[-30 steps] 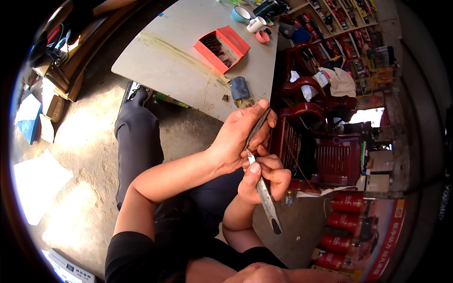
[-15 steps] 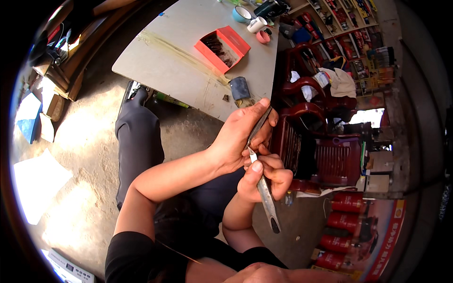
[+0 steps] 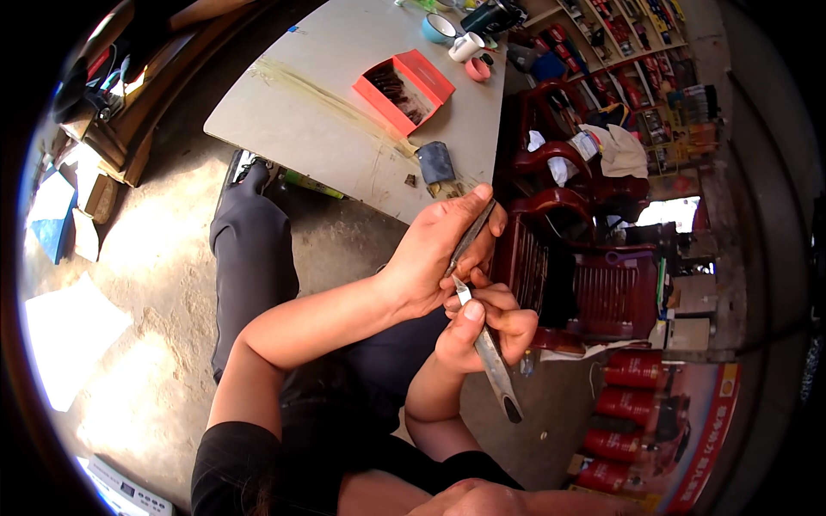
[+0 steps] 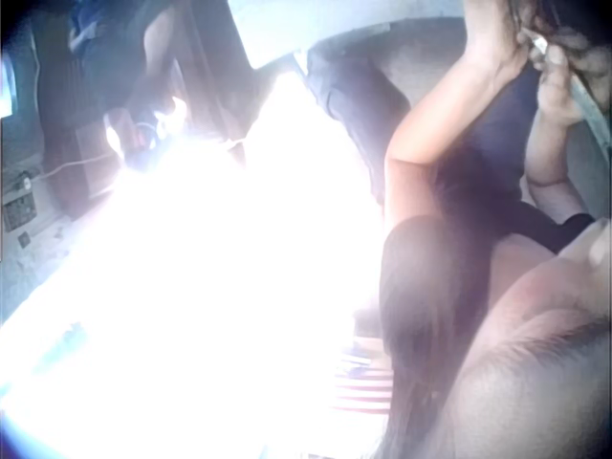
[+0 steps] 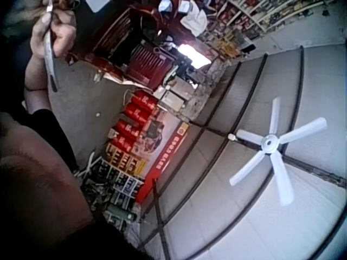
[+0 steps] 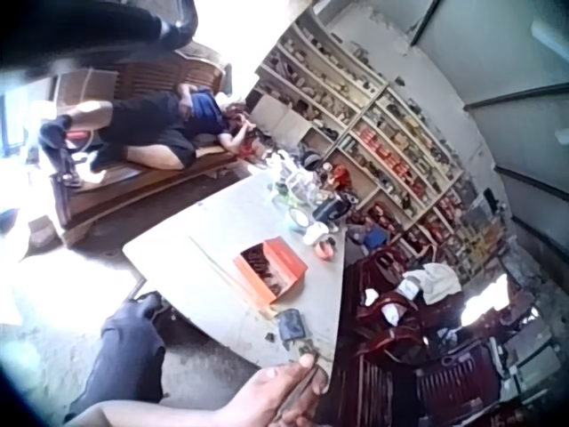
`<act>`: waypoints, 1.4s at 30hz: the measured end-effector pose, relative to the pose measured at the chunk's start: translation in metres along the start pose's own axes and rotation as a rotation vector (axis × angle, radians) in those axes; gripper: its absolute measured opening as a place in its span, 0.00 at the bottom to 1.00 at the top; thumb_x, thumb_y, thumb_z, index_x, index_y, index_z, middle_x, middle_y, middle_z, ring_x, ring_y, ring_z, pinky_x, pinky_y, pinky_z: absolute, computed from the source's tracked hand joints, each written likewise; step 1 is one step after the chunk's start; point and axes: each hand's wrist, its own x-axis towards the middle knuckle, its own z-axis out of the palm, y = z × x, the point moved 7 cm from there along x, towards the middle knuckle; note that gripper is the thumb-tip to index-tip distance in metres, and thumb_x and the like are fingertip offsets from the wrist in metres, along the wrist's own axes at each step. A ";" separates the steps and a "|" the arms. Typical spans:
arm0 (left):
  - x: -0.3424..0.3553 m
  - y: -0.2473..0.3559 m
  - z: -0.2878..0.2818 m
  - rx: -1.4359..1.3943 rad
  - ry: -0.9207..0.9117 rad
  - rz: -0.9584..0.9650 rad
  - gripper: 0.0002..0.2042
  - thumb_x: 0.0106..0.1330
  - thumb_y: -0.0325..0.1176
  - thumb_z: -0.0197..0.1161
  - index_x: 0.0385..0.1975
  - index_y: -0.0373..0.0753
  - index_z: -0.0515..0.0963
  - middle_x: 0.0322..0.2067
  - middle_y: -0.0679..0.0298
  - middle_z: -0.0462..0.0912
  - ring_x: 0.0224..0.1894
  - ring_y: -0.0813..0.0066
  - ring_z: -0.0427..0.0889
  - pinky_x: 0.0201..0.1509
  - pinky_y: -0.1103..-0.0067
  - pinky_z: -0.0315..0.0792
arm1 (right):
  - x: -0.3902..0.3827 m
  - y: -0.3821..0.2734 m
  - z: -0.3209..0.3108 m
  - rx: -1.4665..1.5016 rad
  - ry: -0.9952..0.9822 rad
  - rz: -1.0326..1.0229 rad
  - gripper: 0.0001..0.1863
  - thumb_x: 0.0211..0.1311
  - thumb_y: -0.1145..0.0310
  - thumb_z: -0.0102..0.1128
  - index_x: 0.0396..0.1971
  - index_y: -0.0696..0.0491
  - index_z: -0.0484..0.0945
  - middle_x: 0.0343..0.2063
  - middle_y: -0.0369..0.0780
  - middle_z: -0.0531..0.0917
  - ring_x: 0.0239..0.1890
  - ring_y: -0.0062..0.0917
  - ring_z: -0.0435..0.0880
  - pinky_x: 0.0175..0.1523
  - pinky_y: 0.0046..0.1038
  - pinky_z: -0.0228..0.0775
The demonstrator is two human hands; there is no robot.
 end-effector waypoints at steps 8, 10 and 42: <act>-0.001 0.002 0.000 0.007 0.025 -0.001 0.19 0.72 0.46 0.42 0.28 0.36 0.67 0.06 0.71 0.61 0.05 0.85 0.55 0.09 0.90 0.58 | -0.001 0.000 0.004 0.008 -0.024 0.007 0.15 0.59 0.69 0.56 0.24 0.56 0.58 0.12 0.42 0.73 0.16 0.24 0.76 0.40 0.30 0.74; 0.000 0.003 -0.002 -0.004 0.018 0.016 0.19 0.72 0.46 0.43 0.27 0.36 0.67 0.06 0.71 0.60 0.05 0.86 0.55 0.10 0.90 0.58 | -0.002 0.001 0.005 -0.015 -0.043 -0.023 0.15 0.58 0.70 0.56 0.24 0.56 0.58 0.13 0.42 0.73 0.16 0.23 0.75 0.40 0.30 0.74; -0.002 0.005 -0.001 0.025 0.020 0.012 0.19 0.72 0.47 0.43 0.25 0.38 0.67 0.05 0.72 0.60 0.05 0.86 0.55 0.10 0.90 0.57 | -0.001 0.000 0.005 0.014 -0.080 0.006 0.15 0.58 0.69 0.57 0.25 0.56 0.58 0.12 0.41 0.72 0.13 0.21 0.72 0.38 0.29 0.74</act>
